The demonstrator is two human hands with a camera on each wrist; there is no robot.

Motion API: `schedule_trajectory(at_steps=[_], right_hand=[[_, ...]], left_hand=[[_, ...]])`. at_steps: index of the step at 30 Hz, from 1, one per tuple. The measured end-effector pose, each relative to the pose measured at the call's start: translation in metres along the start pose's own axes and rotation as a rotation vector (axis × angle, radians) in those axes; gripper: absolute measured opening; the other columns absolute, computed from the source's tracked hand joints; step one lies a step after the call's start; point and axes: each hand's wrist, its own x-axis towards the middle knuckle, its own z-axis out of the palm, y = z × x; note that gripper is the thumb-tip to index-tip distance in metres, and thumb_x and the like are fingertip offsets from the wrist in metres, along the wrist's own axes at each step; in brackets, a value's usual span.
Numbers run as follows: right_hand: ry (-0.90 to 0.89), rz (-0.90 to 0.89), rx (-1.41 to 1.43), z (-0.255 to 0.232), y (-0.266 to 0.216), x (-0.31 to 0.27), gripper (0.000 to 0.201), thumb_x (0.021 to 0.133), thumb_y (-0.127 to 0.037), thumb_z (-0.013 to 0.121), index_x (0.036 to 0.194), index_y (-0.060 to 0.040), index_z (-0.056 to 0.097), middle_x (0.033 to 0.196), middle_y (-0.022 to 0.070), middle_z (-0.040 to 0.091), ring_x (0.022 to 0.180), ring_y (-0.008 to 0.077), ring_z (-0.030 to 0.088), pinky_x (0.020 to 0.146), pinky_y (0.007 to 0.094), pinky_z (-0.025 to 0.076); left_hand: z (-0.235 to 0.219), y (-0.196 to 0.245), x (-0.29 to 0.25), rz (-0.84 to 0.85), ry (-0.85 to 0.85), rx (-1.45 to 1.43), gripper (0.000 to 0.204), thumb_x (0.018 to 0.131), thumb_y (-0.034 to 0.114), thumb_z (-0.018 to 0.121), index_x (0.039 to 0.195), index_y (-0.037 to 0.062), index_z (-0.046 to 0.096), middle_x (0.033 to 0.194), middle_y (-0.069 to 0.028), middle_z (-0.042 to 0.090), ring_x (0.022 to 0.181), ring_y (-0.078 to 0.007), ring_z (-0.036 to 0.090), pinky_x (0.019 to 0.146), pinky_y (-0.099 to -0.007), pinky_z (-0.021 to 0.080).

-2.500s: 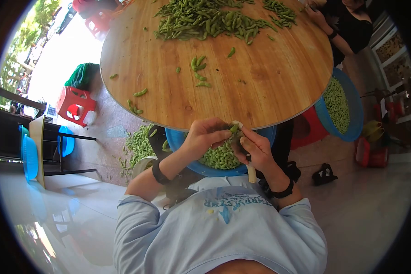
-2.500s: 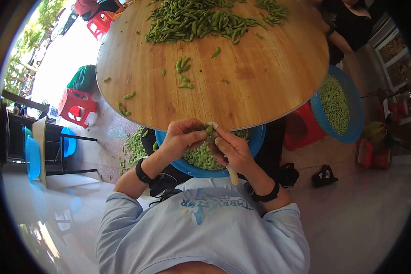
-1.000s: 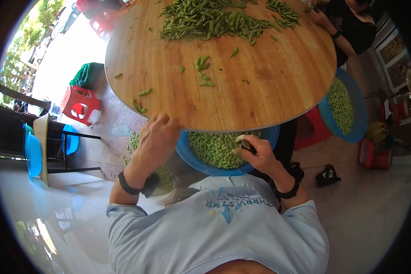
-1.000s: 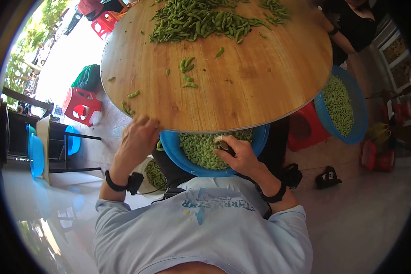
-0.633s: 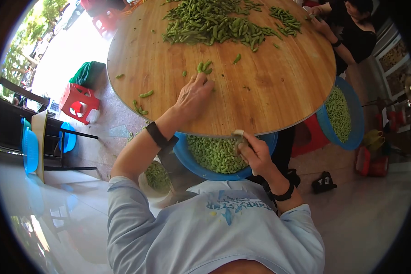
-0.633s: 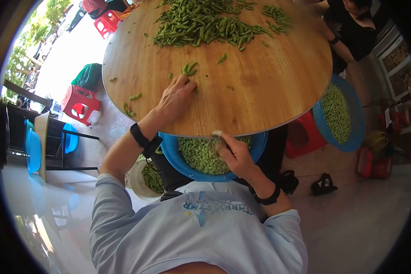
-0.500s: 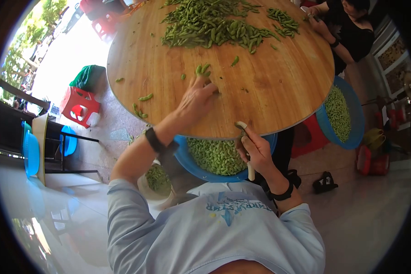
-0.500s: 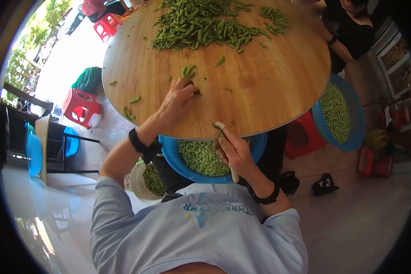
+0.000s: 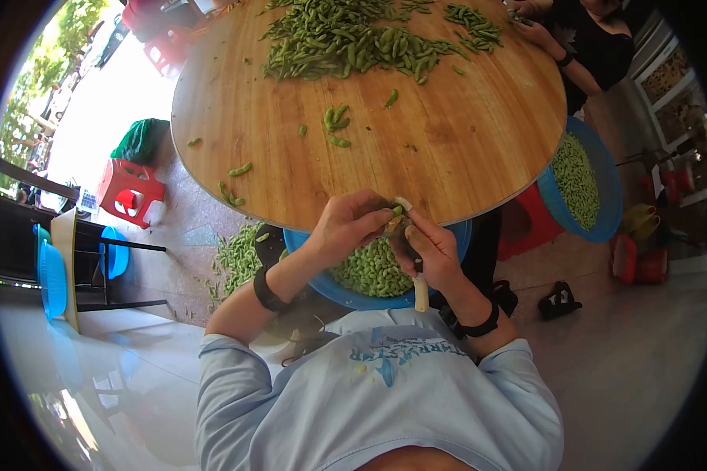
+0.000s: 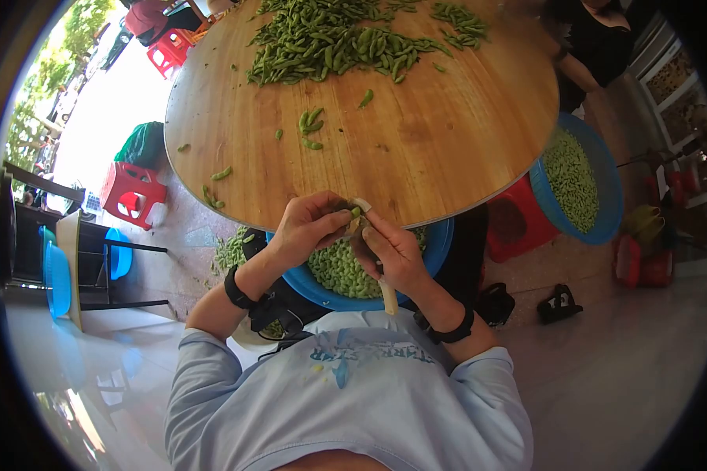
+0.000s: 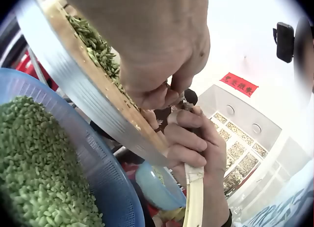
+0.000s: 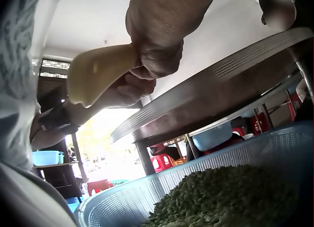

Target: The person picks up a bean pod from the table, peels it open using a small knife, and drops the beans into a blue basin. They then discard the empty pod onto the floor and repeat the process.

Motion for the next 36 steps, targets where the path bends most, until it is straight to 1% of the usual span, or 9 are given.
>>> schedule_trajectory(at_steps=[8,11,13,17,20,22,28,32,36], right_hand=[[0.032,-0.021,-0.074,-0.001,-0.001,0.000,0.038,0.100,-0.013,0.037,0.134,0.0027,0.042,0.072,0.0024,0.052,0.048,0.0048,0.042,0.042,0.0183,0.033],[0.044,-0.026,-0.045,-0.007,-0.001,-0.001,0.036,0.099,-0.011,0.039,0.131,0.0026,0.045,0.072,0.0039,0.054,0.048,0.0057,0.044,0.042,0.0182,0.033],[-0.033,0.037,0.117,-0.009,-0.004,-0.001,0.033,0.098,-0.010,0.040,0.128,0.0025,0.048,0.071,0.0055,0.054,0.049,0.0067,0.044,0.042,0.0183,0.034],[-0.041,0.149,0.260,-0.009,-0.011,-0.004,0.031,0.098,-0.011,0.042,0.125,0.0020,0.050,0.073,0.0077,0.055,0.049,0.0073,0.045,0.041,0.0186,0.035],[0.021,0.188,0.352,-0.009,-0.012,-0.002,0.028,0.098,-0.014,0.045,0.120,0.0009,0.053,0.074,0.0089,0.056,0.049,0.0081,0.045,0.040,0.0191,0.036],[0.014,0.226,0.415,-0.009,-0.011,-0.002,0.025,0.098,-0.017,0.047,0.115,-0.0005,0.056,0.075,0.0099,0.056,0.049,0.0087,0.046,0.039,0.0192,0.036],[0.063,0.296,0.491,-0.004,-0.010,-0.003,0.022,0.097,-0.017,0.049,0.110,-0.0018,0.058,0.077,0.0118,0.058,0.051,0.0094,0.049,0.037,0.0195,0.037],[0.082,0.278,0.482,-0.001,-0.007,-0.004,0.022,0.097,-0.017,0.050,0.110,-0.0014,0.058,0.078,0.0121,0.059,0.050,0.0095,0.049,0.037,0.0198,0.037],[0.071,0.193,0.250,0.000,-0.012,-0.004,0.025,0.097,-0.014,0.048,0.115,0.0006,0.056,0.079,0.0110,0.061,0.052,0.0086,0.050,0.039,0.0199,0.037]], left_hand=[[0.000,-0.011,-0.003,0.106,0.042,0.041,0.015,0.091,0.010,0.059,0.099,-0.0025,0.059,0.076,-0.0011,0.057,0.062,-0.0052,0.051,0.051,-0.0199,0.040],[-0.006,-0.013,0.000,0.006,-0.051,-0.188,0.013,0.091,0.009,0.059,0.099,-0.0014,0.059,0.075,-0.0022,0.057,0.060,-0.0064,0.051,0.047,-0.0211,0.038],[-0.009,-0.011,0.002,-0.213,-0.252,-0.639,0.011,0.091,0.008,0.057,0.099,-0.0002,0.057,0.073,-0.0021,0.055,0.054,-0.0077,0.048,0.043,-0.0196,0.032],[-0.008,-0.015,0.000,-0.290,-0.245,-0.726,0.009,0.091,0.006,0.058,0.098,0.0007,0.057,0.073,-0.0027,0.055,0.053,-0.0098,0.049,0.042,-0.0205,0.032],[-0.007,-0.010,0.002,-0.040,-0.137,-0.221,0.010,0.088,0.005,0.061,0.097,0.0004,0.058,0.072,-0.0044,0.056,0.053,-0.0105,0.050,0.044,-0.0249,0.036],[-0.005,-0.012,0.000,0.594,0.018,0.689,0.015,0.083,0.003,0.065,0.096,0.0004,0.059,0.070,-0.0081,0.055,0.054,-0.0167,0.053,0.047,-0.0315,0.042],[0.002,0.005,-0.011,0.858,0.085,1.127,0.020,0.077,0.003,0.068,0.095,0.0016,0.060,0.070,-0.0117,0.054,0.062,-0.0312,0.057,0.052,-0.0362,0.046],[-0.001,-0.003,-0.010,0.793,0.073,0.922,0.016,0.080,0.004,0.066,0.095,0.0000,0.061,0.069,-0.0114,0.055,0.058,-0.0247,0.057,0.052,-0.0330,0.045],[-0.001,-0.013,-0.010,0.327,0.051,0.360,0.014,0.087,0.007,0.060,0.097,-0.0032,0.063,0.067,-0.0110,0.057,0.059,-0.0150,0.056,0.054,-0.0292,0.045]])
